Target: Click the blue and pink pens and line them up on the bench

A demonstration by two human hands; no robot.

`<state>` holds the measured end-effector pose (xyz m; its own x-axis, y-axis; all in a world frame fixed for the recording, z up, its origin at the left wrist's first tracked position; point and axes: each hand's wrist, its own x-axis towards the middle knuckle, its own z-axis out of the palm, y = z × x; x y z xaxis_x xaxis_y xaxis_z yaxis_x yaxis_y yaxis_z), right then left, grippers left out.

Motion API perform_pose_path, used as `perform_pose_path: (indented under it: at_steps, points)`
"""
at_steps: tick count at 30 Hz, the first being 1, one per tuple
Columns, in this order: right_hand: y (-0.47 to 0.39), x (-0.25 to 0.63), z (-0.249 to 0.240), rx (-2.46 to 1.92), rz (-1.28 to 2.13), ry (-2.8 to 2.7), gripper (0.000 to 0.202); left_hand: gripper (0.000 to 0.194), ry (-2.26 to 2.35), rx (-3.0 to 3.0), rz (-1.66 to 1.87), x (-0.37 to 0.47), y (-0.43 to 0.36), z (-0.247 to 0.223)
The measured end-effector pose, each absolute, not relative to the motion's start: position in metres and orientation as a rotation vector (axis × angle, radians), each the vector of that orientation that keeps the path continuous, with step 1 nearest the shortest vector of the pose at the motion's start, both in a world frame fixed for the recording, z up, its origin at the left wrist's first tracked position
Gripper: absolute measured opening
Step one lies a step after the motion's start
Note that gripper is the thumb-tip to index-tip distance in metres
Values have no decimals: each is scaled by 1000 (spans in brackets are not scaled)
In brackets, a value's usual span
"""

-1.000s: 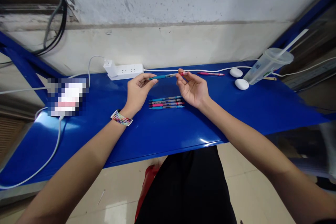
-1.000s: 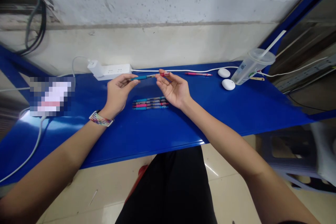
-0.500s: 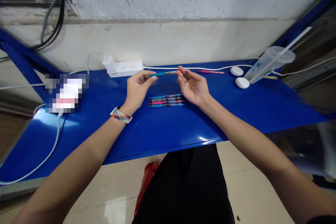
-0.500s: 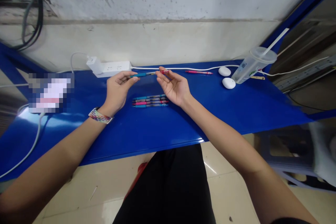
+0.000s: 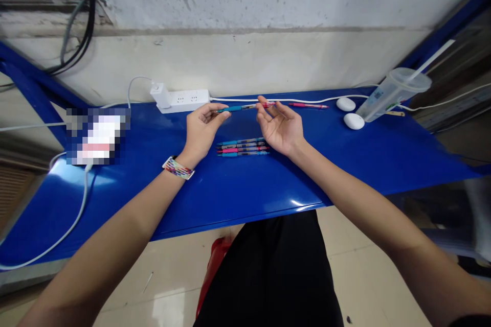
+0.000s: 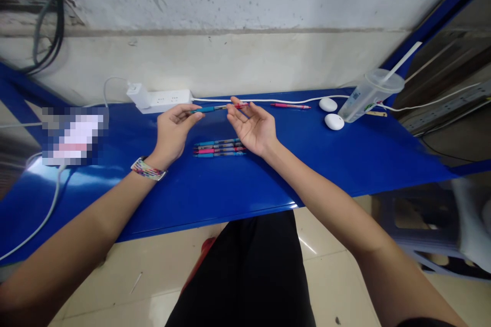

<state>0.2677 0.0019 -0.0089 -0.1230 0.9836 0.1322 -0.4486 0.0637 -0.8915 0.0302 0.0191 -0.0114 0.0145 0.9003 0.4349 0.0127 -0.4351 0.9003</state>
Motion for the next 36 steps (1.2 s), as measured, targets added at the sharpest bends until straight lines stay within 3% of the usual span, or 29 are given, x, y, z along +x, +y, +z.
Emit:
perform_pose_path:
  at_steps: [12, 17, 22, 32, 36]
  points:
    - [1, 270, -4, -768, 1372, -1071, 55, 18, 995, 1573, 1506, 31, 17, -10]
    - [3, 270, -6, -763, 1387, -954, 42, 18, 979, 1566, 1492, 31, 19, -12]
    - [4, 270, -10, -740, 1406, -944, 42, 18, 954, 1566, 1476, 29, 20, -13]
    - [1, 272, 0, -783, 1359, -1102, 68, 18, 967, 1583, 1469, 31, 19, -12]
    - [-2, 269, 1, -826, 1342, -1116, 63, 18, 955, 1610, 1474, 28, 19, -10]
